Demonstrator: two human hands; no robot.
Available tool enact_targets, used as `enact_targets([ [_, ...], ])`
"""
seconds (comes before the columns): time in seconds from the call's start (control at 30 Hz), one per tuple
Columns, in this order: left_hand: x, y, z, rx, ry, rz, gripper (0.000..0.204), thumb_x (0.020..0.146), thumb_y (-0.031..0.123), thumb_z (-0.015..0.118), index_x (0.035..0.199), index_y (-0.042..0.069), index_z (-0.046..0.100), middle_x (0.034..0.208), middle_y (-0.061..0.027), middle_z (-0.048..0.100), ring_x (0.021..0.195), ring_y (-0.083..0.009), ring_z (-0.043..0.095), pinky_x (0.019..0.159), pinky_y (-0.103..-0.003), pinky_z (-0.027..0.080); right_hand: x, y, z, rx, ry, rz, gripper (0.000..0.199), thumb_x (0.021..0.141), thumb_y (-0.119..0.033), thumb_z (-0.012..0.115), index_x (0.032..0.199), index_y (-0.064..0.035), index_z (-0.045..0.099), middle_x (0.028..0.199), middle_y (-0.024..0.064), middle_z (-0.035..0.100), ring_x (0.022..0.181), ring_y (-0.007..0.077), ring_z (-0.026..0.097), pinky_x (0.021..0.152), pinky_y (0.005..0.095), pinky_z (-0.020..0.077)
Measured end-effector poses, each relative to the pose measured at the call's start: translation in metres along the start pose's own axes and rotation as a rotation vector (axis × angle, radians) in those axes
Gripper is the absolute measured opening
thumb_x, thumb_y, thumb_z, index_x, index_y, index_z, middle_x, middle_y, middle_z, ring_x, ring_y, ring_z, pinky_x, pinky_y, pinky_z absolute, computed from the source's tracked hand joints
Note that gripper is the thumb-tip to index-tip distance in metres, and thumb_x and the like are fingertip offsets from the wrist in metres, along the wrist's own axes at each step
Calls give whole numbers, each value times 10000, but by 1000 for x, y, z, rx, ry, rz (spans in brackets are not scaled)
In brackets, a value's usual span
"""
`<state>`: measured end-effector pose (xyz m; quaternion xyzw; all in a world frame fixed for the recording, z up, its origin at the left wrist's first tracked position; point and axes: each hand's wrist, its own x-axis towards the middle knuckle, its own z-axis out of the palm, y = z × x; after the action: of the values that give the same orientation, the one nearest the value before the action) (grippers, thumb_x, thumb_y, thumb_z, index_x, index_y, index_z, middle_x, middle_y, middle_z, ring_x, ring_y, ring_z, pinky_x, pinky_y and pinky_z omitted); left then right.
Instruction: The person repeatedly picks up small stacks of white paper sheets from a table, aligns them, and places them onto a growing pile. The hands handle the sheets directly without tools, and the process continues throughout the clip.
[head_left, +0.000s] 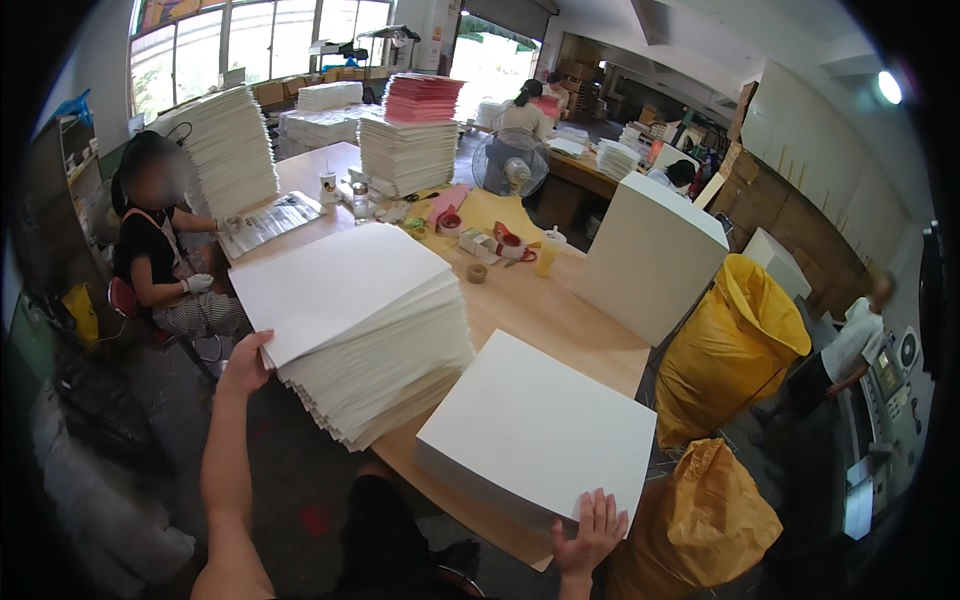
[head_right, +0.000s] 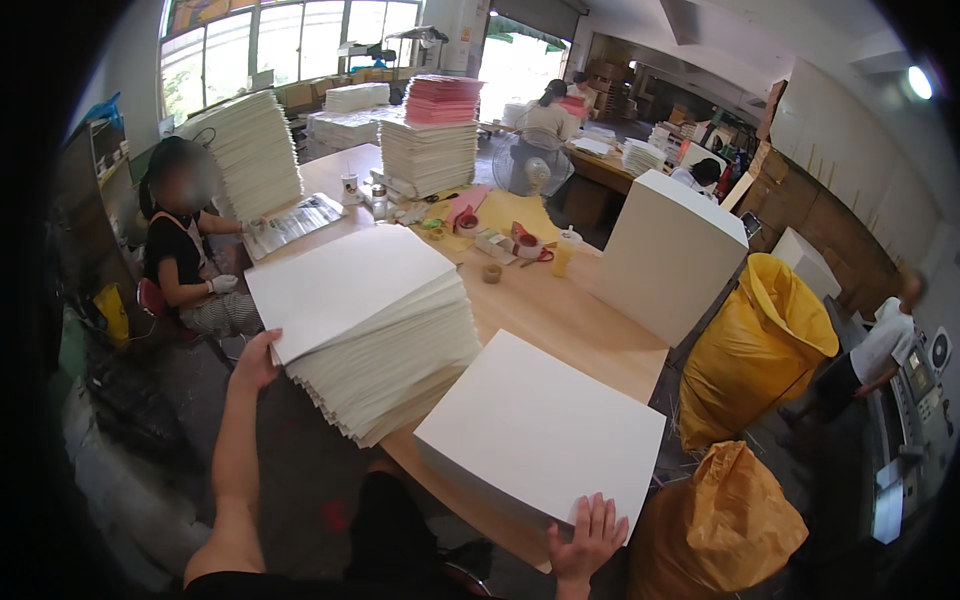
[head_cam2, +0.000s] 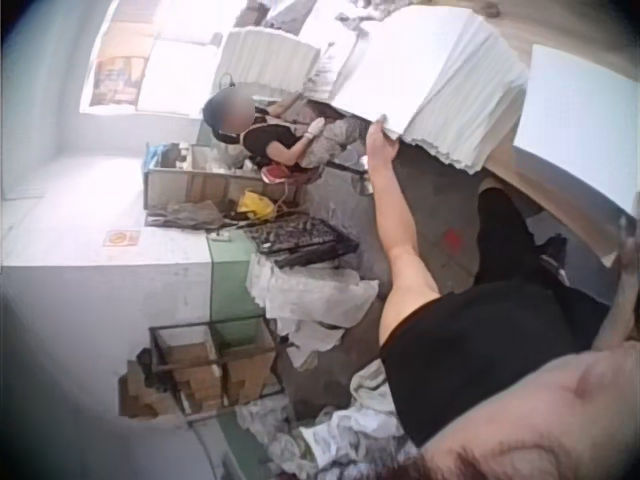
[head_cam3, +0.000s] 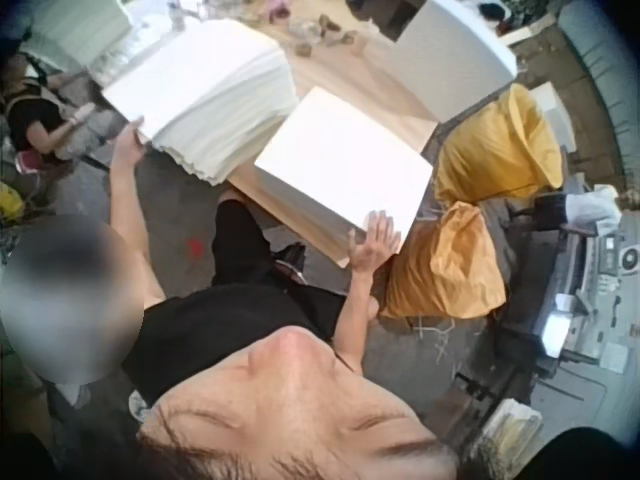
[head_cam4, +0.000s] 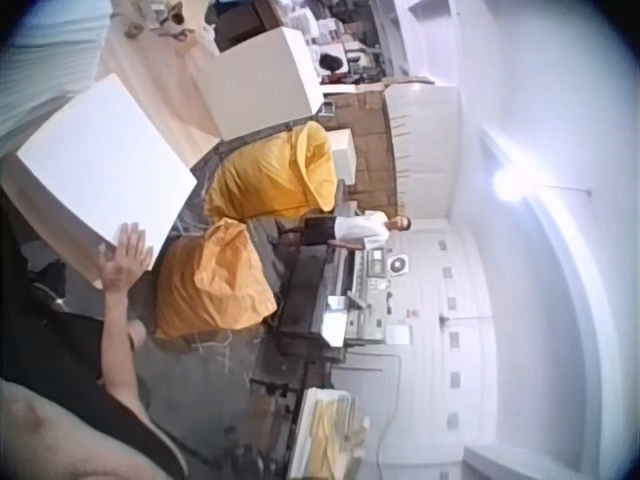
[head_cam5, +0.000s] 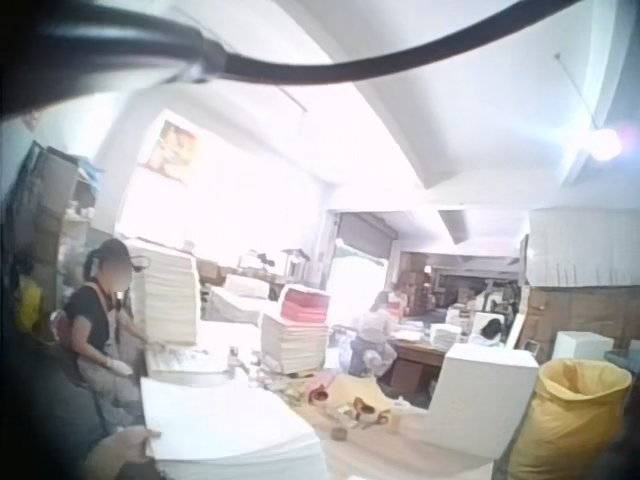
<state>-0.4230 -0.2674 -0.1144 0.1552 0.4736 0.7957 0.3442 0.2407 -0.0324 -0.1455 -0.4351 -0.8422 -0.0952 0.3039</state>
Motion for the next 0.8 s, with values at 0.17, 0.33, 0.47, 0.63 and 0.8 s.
enact_targets([
  [0.17, -4, 11, 22, 38, 17, -109, 463, 1089, 304, 599, 1446, 11, 570, 1309, -104, 719, 1178, -250, 703, 1021, -432, 559, 2, -2, -6, -11, 4, -10, 606, 886, -482, 723, 1320, -60, 695, 1457, 157, 650, 1414, 383, 544, 1224, 630, 284],
  [0.33, -48, -2, 34, -8, 136, 181, 451, 1116, 290, 569, 1471, 11, 558, 1398, -103, 679, 1212, -241, 682, 1034, -400, 547, -4, -1, -33, 295, 196, 57, 637, 989, -380, 745, 1467, 21, 616, 1475, 265, 620, 1397, 462, 550, 1189, 576, 403],
  [0.47, -119, -83, 105, 385, 667, 789, 228, 1000, 16, 544, 1204, 30, 644, 1232, -89, 672, 1161, -177, 631, 1018, -336, 514, -29, 31, -42, 678, 264, 669, 446, 1077, -281, 702, 1361, 58, 644, 1326, 165, 692, 1199, 289, 662, 1057, 413, 529],
  [0.63, -150, -116, 296, 356, -594, 189, 406, 992, 68, 653, 1392, -5, 634, 1274, -149, 730, 1219, -247, 696, 1097, -387, 522, -39, 61, -11, 994, 265, 831, 246, 1123, -239, 601, 1141, -4, 670, 1087, 36, 672, 1037, 140, 603, 974, 305, 479],
  [0.8, -135, -179, 424, 695, -1169, 607, 302, 944, 99, 727, 1246, 90, 731, 1138, -101, 763, 1053, -325, 717, 942, -427, 566, -53, 73, -8, 948, 195, 927, 286, 1053, -247, 718, 917, -32, 588, 865, -34, 567, 801, 73, 484, 737, 262, 437],
])
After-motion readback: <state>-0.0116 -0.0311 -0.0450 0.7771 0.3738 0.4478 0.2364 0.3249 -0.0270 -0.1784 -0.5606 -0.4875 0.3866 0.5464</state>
